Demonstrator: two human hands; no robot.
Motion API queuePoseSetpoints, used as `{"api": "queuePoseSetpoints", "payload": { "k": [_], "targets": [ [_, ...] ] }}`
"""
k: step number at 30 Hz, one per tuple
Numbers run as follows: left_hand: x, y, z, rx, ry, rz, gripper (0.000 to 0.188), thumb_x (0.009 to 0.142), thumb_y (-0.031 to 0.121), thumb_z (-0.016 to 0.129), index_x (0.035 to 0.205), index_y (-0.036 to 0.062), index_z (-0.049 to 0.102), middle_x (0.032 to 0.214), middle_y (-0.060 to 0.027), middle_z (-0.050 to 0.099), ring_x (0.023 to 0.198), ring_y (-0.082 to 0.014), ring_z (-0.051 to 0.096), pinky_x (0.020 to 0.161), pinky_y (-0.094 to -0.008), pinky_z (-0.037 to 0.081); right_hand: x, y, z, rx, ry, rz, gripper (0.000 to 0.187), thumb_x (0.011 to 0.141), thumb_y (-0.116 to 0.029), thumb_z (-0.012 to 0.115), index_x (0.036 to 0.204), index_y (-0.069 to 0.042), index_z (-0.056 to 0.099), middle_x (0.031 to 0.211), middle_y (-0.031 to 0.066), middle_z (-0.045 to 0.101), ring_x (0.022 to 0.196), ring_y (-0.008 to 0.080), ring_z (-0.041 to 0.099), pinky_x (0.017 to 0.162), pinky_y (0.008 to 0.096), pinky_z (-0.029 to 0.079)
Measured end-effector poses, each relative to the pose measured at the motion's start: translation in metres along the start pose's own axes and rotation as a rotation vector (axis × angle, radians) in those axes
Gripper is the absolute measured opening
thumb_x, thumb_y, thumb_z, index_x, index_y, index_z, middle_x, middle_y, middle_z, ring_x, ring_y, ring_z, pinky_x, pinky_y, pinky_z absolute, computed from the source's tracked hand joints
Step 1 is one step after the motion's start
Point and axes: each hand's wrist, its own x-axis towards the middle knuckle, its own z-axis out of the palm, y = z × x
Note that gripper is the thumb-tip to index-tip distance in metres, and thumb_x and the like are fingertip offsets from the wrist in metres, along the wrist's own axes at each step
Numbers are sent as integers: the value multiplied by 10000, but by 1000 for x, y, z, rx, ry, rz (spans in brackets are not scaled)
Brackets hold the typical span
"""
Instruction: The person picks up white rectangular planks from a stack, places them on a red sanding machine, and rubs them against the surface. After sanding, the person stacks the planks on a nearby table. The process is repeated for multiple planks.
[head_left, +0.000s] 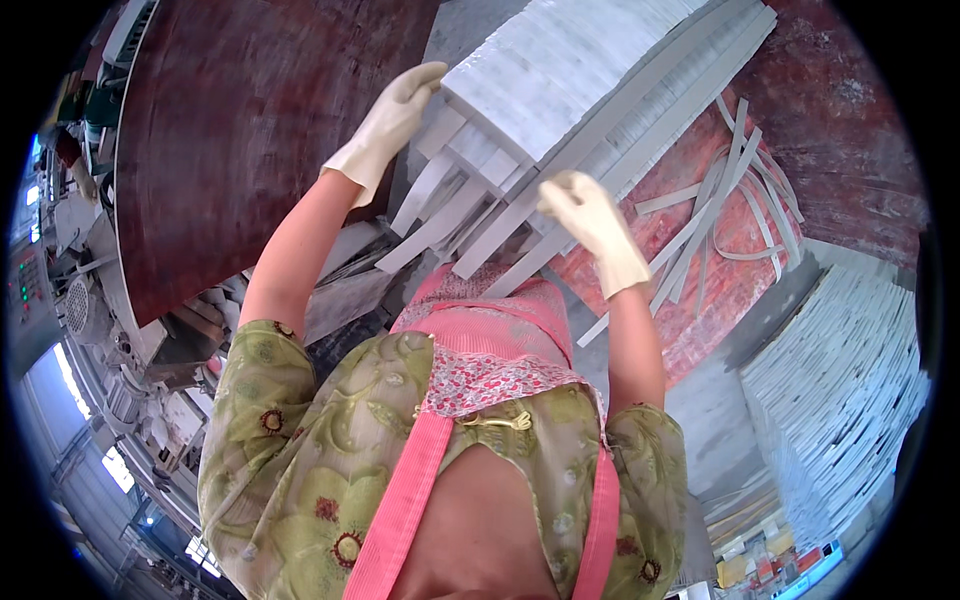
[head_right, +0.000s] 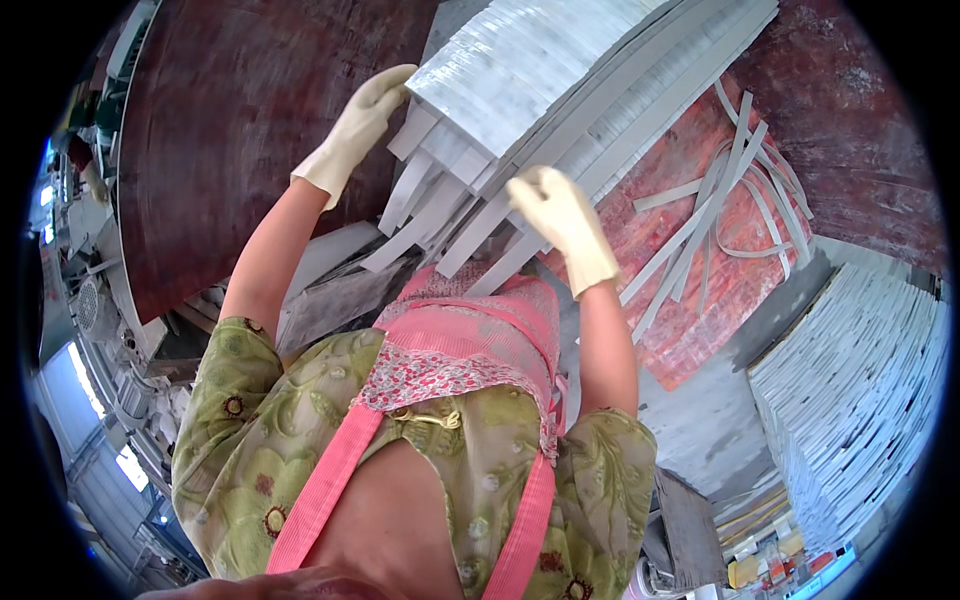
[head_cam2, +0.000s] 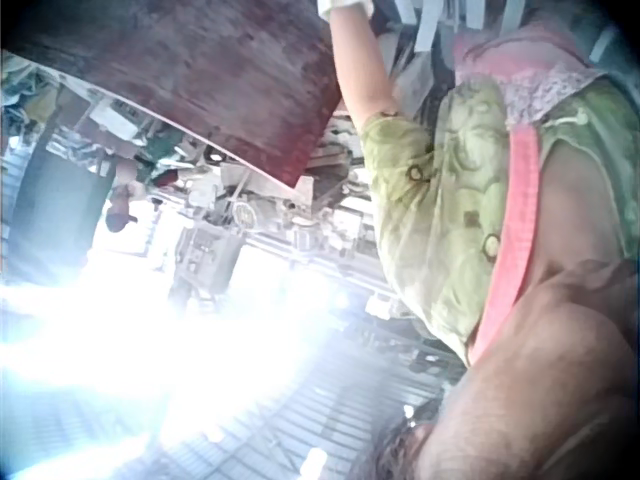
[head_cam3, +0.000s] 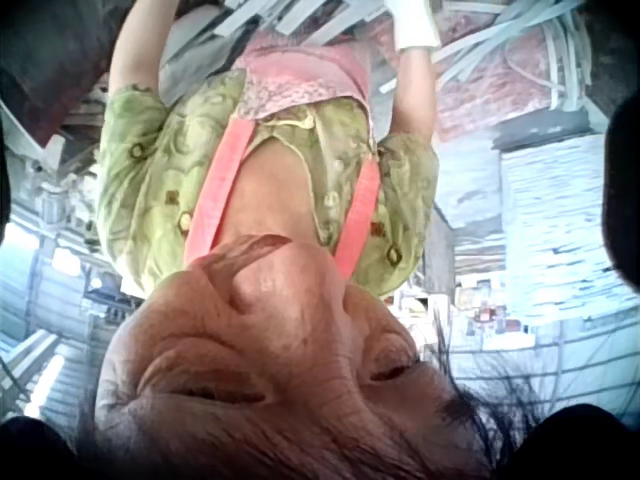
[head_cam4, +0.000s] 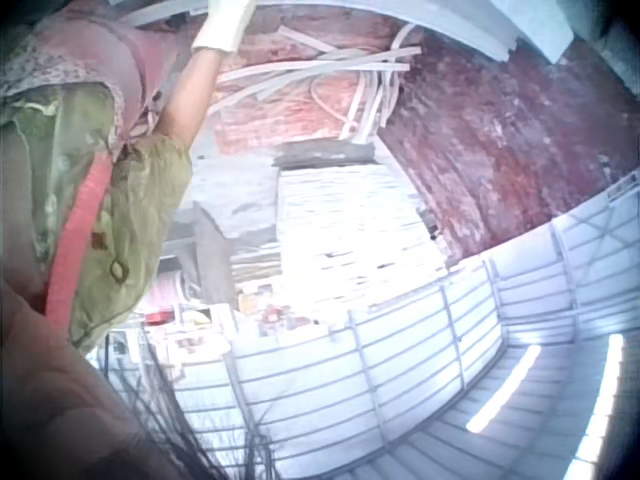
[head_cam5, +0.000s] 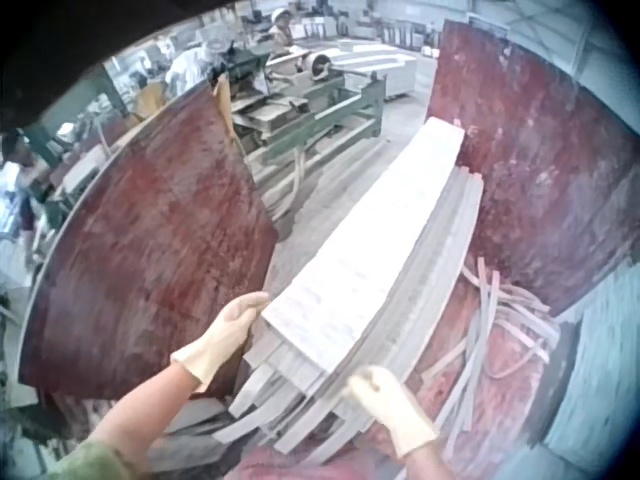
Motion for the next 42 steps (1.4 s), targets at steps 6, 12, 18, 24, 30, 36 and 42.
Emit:
{"api": "queuePoseSetpoints", "payload": {
  "k": [6, 12, 18, 24, 30, 36, 42],
  "targets": [
    [4, 16, 23, 174, -108, 38, 527, 918, 107, 577, 1430, -13, 562, 1231, -137, 708, 1125, -199, 654, 976, -321, 495, 28, -43, 34, -484, 209, -9, 603, 931, -539, 545, 842, 12, 774, 814, 241, 730, 857, 424, 734, 822, 470, 551],
    [3, 28, 25, 72, -117, 10, 483, 849, 84, 593, 1314, -36, 635, 1070, -106, 724, 966, -164, 657, 876, -309, 512, 40, -40, 40, -642, 178, 38, 725, 1029, -576, 435, 905, 44, 790, 841, 333, 708, 896, 472, 734, 822, 506, 576],
    [4, 51, 13, 244, -103, 122, 456, 850, 127, 615, 1272, -44, 642, 1067, -109, 712, 1025, -173, 642, 949, -304, 489, 33, -46, 34, -637, 304, -7, 662, 978, -585, 507, 753, -41, 811, 754, 271, 708, 831, 439, 732, 814, 470, 566],
    [-19, 106, 18, 358, -17, 195, 490, 856, 174, 629, 1308, -15, 637, 1055, -139, 719, 992, -241, 658, 939, -342, 491, -3, -77, 15, -479, 337, -62, 652, 994, -580, 502, 735, -72, 819, 689, 237, 698, 780, 415, 732, 806, 451, 569],
    [-21, 108, 15, 349, -7, 191, 500, 868, 177, 633, 1332, -10, 636, 1032, -140, 717, 967, -255, 654, 902, -355, 494, -10, -89, 11, -477, 374, -93, 603, 982, -557, 542, 755, -79, 830, 681, 213, 708, 777, 401, 729, 805, 439, 564],
    [-29, 105, 9, 305, 15, 204, 480, 869, 163, 632, 1317, -6, 644, 1052, -134, 724, 985, -228, 659, 918, -342, 498, -21, -106, 16, -410, 382, -52, 566, 975, -526, 580, 753, -66, 826, 695, 225, 708, 785, 396, 733, 788, 440, 561],
    [-42, 116, -10, 348, -2, 229, 441, 860, 190, 646, 1255, -6, 662, 1067, -176, 730, 1010, -275, 677, 909, -375, 513, -26, -107, 22, -506, 460, -158, 588, 982, -558, 570, 741, -85, 823, 698, 240, 691, 764, 427, 722, 753, 459, 562]
  ]
}}
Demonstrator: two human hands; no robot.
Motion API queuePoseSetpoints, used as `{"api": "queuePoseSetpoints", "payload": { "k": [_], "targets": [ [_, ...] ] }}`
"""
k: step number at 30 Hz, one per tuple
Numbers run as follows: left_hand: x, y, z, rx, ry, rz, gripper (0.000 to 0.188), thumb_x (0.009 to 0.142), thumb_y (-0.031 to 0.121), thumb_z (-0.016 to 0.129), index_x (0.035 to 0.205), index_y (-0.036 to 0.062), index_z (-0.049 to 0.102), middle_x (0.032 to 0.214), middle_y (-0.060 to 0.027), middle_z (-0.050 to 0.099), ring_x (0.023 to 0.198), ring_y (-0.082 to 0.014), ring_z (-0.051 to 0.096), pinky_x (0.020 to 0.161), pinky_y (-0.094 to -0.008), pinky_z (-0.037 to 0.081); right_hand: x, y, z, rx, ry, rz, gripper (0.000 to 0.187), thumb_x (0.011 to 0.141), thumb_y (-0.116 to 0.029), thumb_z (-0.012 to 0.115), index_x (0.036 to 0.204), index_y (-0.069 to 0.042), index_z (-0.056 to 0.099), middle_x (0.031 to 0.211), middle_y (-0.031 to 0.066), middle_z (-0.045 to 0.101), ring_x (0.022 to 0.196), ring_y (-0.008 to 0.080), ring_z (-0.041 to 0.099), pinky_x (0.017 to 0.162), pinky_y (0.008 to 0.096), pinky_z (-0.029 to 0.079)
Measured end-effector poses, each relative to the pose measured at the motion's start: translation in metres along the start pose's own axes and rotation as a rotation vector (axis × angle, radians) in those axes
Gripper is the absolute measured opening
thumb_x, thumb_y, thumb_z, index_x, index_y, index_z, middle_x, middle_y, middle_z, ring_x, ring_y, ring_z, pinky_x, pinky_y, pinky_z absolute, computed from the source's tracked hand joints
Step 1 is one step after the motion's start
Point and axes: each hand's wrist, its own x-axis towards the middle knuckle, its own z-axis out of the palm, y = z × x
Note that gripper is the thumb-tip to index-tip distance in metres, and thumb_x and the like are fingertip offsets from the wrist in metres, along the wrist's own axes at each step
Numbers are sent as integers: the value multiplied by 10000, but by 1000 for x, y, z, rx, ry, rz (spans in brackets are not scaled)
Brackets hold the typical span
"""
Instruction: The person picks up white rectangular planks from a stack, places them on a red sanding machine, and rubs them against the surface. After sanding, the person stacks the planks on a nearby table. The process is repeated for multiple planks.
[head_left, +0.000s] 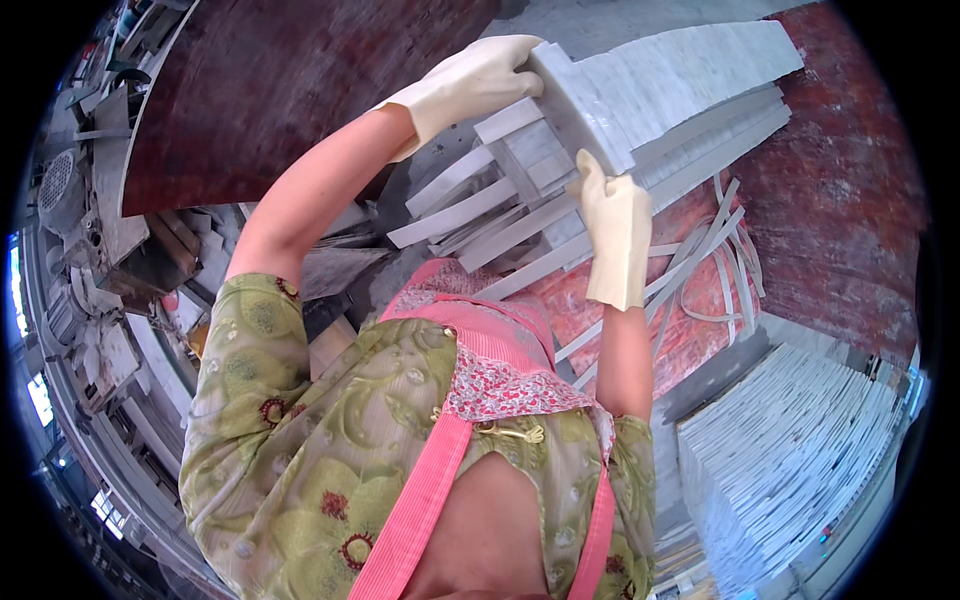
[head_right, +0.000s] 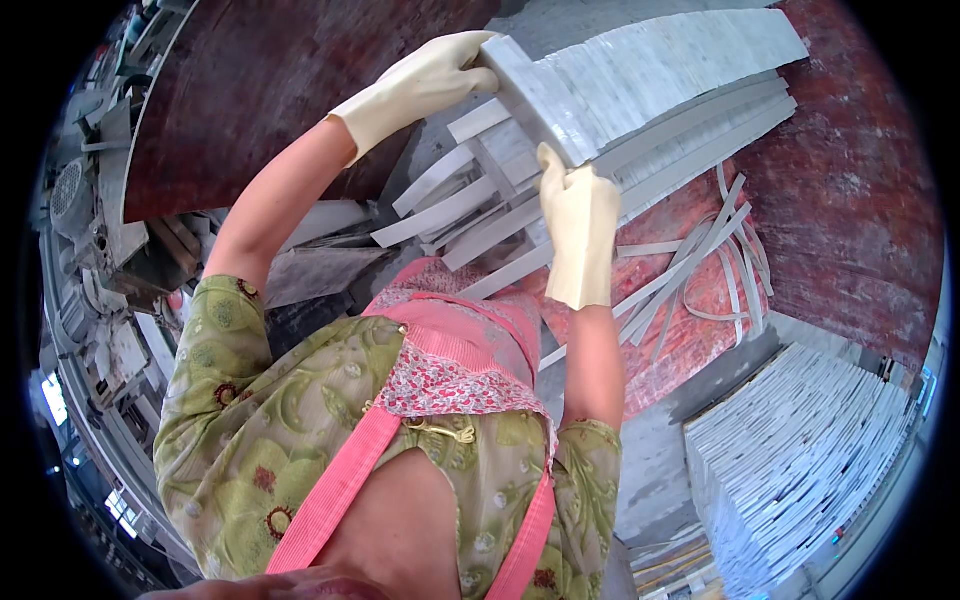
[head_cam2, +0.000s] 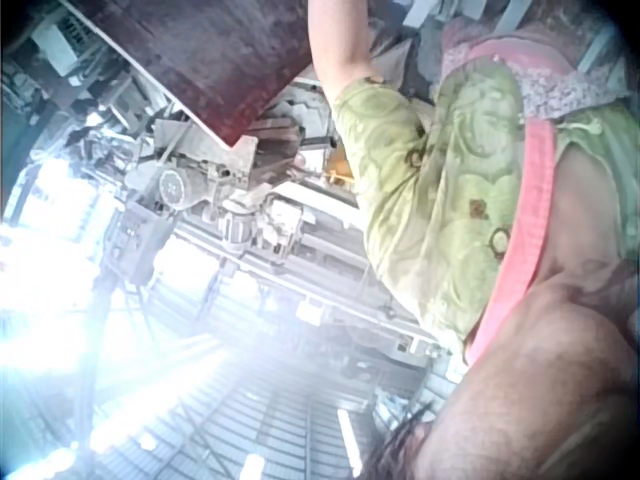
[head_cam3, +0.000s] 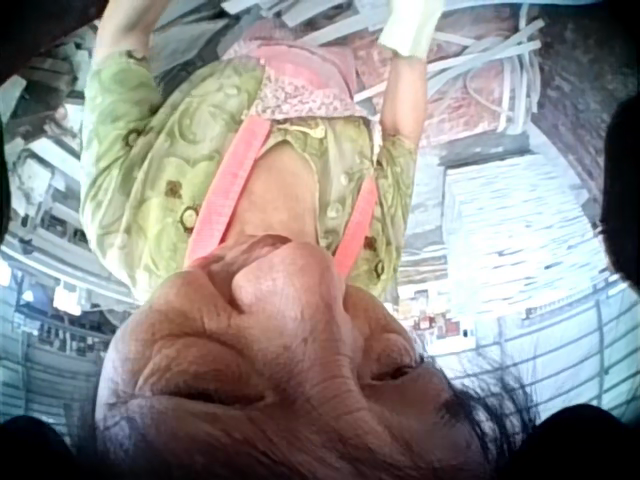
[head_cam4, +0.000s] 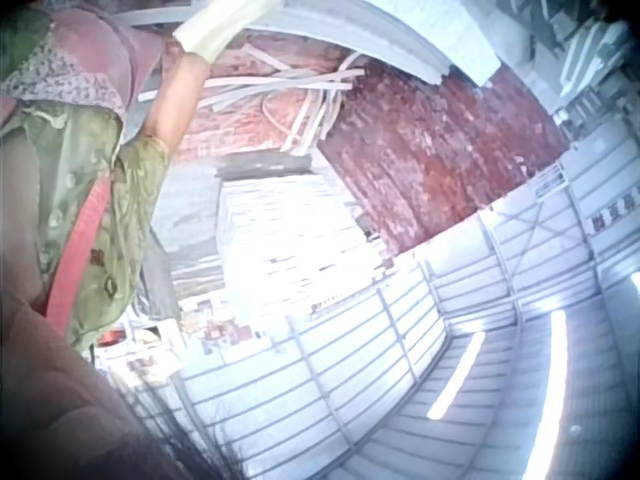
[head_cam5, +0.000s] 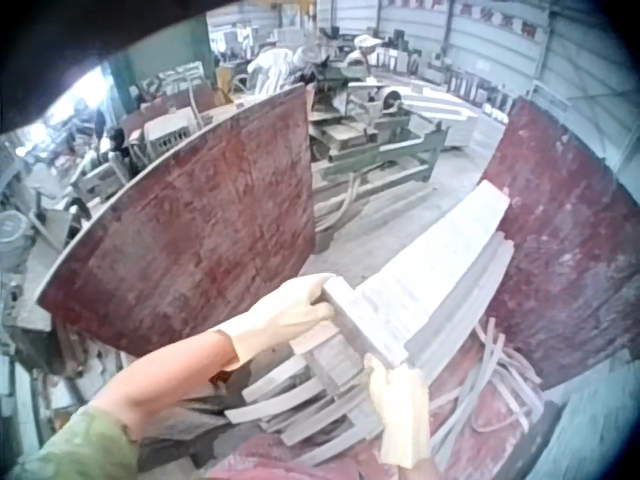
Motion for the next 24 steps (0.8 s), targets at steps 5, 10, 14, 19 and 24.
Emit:
{"api": "queuePoseSetpoints", "payload": {
  "k": [5, 10, 14, 19, 24],
  "targets": [
    [-10, -5, -5, 241, -155, -180, 427, 843, 247, 659, 1173, -21, 693, 1065, -224, 727, 1025, -341, 695, 884, -410, 521, -18, 7, 30, 215, -264, 119, 600, 998, -556, 532, 772, -89, 832, 795, 239, 738, 755, 401, 740, 784, 428, 576],
    [40, -44, 28, 525, -421, -371, 465, 854, 411, 645, 1044, -1, 746, 960, -213, 741, 925, -376, 718, 818, -447, 545, 16, 52, 65, 749, -595, 346, 621, 1004, -492, 621, 811, 77, 776, 781, 215, 764, 764, 285, 759, 794, 383, 600],
    [44, -55, 36, 570, -330, -238, 510, 916, 480, 574, 1072, 30, 756, 974, -223, 747, 916, -408, 717, 817, -465, 560, 15, 55, 64, 918, -604, 432, 594, 982, -493, 676, 766, 57, 739, 713, 190, 734, 688, 276, 728, 750, 385, 590],
    [12, -65, 45, 245, -199, -236, 586, 916, 499, 569, 1325, 92, 667, 1134, -212, 748, 1054, -399, 709, 927, -462, 545, 2, 54, 75, 724, -612, 375, 714, 961, -611, 614, 856, 80, 754, 748, 219, 745, 764, 286, 746, 820, 386, 570],
    [-5, -85, 68, 266, 63, -176, 566, 931, 453, 581, 1315, 49, 681, 1264, -250, 692, 1264, -390, 601, 1040, -448, 483, -5, 33, 64, 98, -261, 244, 722, 958, -618, 597, 952, 94, 717, 890, 321, 724, 861, 448, 725, 848, 496, 545]
  ]
}}
